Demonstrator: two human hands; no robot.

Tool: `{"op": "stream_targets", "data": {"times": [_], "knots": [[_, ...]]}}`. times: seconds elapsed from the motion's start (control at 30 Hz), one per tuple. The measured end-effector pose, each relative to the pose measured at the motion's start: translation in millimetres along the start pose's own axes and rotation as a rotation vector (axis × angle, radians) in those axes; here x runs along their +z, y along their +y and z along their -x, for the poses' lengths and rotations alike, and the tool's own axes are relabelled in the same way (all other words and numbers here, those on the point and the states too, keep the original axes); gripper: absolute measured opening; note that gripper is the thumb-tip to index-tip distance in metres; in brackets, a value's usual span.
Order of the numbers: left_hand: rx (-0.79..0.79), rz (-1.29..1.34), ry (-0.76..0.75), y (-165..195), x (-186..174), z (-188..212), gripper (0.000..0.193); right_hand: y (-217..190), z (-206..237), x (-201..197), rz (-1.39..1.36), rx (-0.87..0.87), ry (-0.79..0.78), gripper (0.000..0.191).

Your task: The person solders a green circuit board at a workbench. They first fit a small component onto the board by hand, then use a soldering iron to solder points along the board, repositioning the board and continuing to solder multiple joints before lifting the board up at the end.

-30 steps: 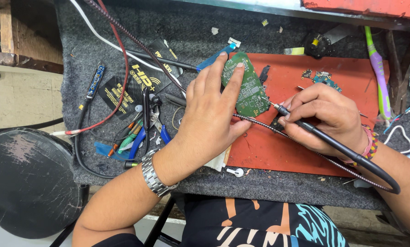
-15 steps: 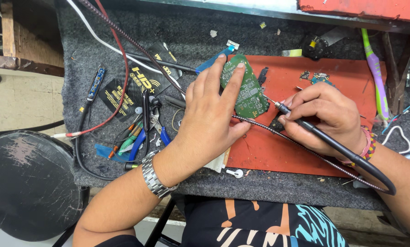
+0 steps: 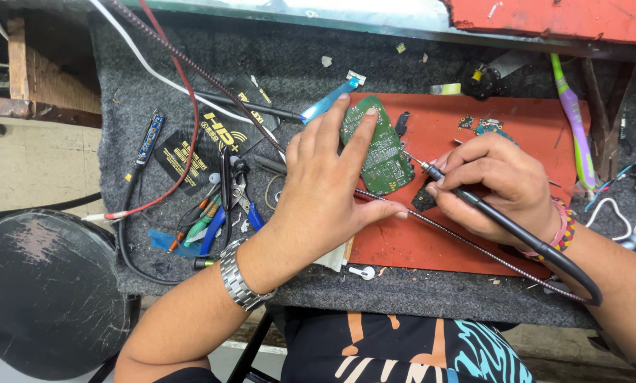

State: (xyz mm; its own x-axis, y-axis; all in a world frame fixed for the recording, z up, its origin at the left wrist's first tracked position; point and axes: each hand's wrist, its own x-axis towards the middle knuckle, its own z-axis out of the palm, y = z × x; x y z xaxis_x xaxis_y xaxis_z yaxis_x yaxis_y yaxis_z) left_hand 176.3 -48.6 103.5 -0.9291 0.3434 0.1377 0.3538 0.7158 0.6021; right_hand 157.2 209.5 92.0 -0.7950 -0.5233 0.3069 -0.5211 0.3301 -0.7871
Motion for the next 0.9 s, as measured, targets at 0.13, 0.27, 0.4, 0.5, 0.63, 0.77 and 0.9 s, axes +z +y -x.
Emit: {"op": "stream_targets", "data": {"times": [0.13, 0.27, 0.4, 0.5, 0.63, 0.77, 0.9], "knots": [[-0.013, 0.030, 0.039, -1.6, 1.5, -1.0, 0.103, 0.7, -0.3, -0.5, 0.013, 0.003, 0.000, 0.019], [-0.028, -0.014, 0.005, -4.0, 2.7, -2.1, 0.093, 1.7, -1.4, -0.5, 0.003, 0.001, 0.000, 0.019], [-0.024, -0.020, -0.015, -4.7, 3.1, -1.6, 0.095, 0.5, 0.3, -0.8, -0.001, 0.006, 0.002, 0.019], [-0.013, -0.028, -0.022, -4.5, 1.1, -3.1, 0.096, -0.4, 0.2, -1.2, -0.001, 0.009, 0.001, 0.019], [-0.004, -0.024, -0.047, -4.3, -1.6, -4.8, 0.102, -0.6, -0.6, -1.7, 0.000, 0.014, -0.009, 0.019], [-0.008, -0.030, -0.055, -3.6, -1.5, -5.1, 0.104, 0.1, -0.7, -3.4, -0.007, 0.009, -0.019, 0.019], [-0.008, -0.032, -0.057, -3.7, -2.3, -4.7, 0.105, -1.0, 0.2, -2.3, -0.017, 0.024, -0.009, 0.018]]}}
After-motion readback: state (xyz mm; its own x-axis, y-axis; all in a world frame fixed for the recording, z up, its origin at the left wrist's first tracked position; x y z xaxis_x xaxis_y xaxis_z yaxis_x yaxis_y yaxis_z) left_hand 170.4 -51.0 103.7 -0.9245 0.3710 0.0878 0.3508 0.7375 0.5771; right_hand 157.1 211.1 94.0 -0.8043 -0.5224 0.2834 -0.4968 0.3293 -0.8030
